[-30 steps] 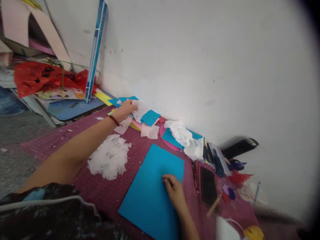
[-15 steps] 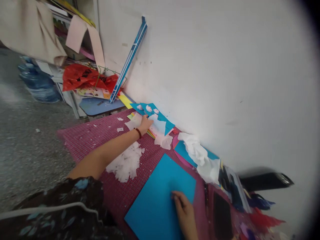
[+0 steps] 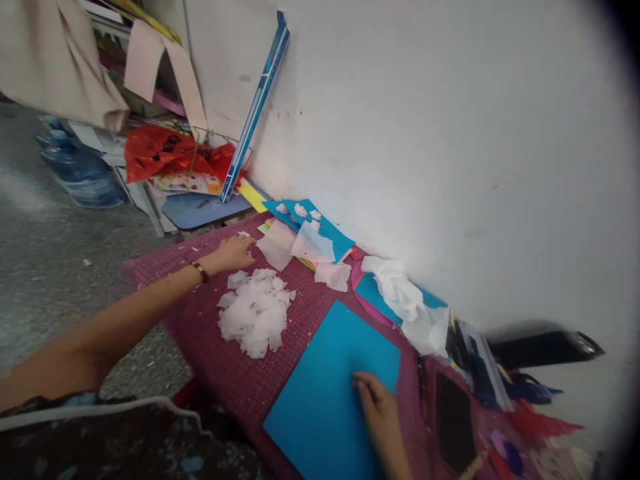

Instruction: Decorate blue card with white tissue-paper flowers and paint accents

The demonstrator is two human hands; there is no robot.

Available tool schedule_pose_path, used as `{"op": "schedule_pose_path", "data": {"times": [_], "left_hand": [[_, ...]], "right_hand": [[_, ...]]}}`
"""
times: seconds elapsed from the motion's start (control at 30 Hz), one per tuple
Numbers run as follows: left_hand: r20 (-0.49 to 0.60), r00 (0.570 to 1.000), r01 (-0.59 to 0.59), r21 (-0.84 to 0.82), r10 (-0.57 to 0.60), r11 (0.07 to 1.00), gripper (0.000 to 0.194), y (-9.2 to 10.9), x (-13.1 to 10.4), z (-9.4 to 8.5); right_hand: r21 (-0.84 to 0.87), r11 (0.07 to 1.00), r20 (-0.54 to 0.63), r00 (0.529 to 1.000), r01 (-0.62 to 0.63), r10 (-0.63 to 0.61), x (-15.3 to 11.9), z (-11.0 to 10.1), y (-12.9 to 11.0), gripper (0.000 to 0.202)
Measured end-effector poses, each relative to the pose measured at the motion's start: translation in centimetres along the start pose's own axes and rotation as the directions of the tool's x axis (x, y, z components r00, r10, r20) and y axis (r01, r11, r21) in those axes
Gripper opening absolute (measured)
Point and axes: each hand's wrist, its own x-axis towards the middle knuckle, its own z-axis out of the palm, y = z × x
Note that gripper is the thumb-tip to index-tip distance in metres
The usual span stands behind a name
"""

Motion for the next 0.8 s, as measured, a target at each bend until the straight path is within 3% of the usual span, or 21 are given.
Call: {"op": "schedule_pose_path", "data": {"times": [0.1,0.23,0.4,0.5,0.6,0.67,0.8], "left_hand": [[-0.027,1.000,0.018,0.231,-0.012,0.973,0.029,-0.8,-0.7,1.2],[0.003,1.000,0.022,0.401,-0.025,0.916,0.012,-0.7,-0.2,0.8],[0.216,0.976,-0.088,0.393,0.001,0.915,0.019,1.5,-0.6,0.6],[0.392,0.917,-0.206,0.315,0.070,0.926,0.021,3.5,-1.7,1.5],[0.585,0.792,-0.331,0.168,0.177,0.928,0.031,4.8,-2.3,2.2],[0.633,0.748,-0.342,0.110,0.199,0.933,0.040,5.0,-2.1,2.5],[0.555,0.822,-0.276,0.191,0.128,0.942,0.040,4.3,-0.9,3.1]], "right_hand": [[0.002,1.000,-0.003,1.000,0.011,-0.011,-0.1,0.0,-0.3,0.036],[0.015,1.000,-0.010,1.000,0.022,-0.022,-0.1,0.0,-0.7,0.035],[0.002,1.000,-0.016,0.999,0.029,-0.029,0.0,0.0,-0.9,0.033],[0.005,0.999,-0.011,0.999,0.039,-0.039,0.0,0.1,-0.8,0.032],[0.002,0.999,0.003,0.999,0.049,-0.049,-0.1,0.1,-0.8,0.032],[0.000,0.999,0.005,0.999,0.053,-0.053,-0.1,0.2,-0.7,0.032],[0.007,0.997,0.002,0.997,0.071,-0.071,-0.1,0.3,-0.7,0.029]]}}
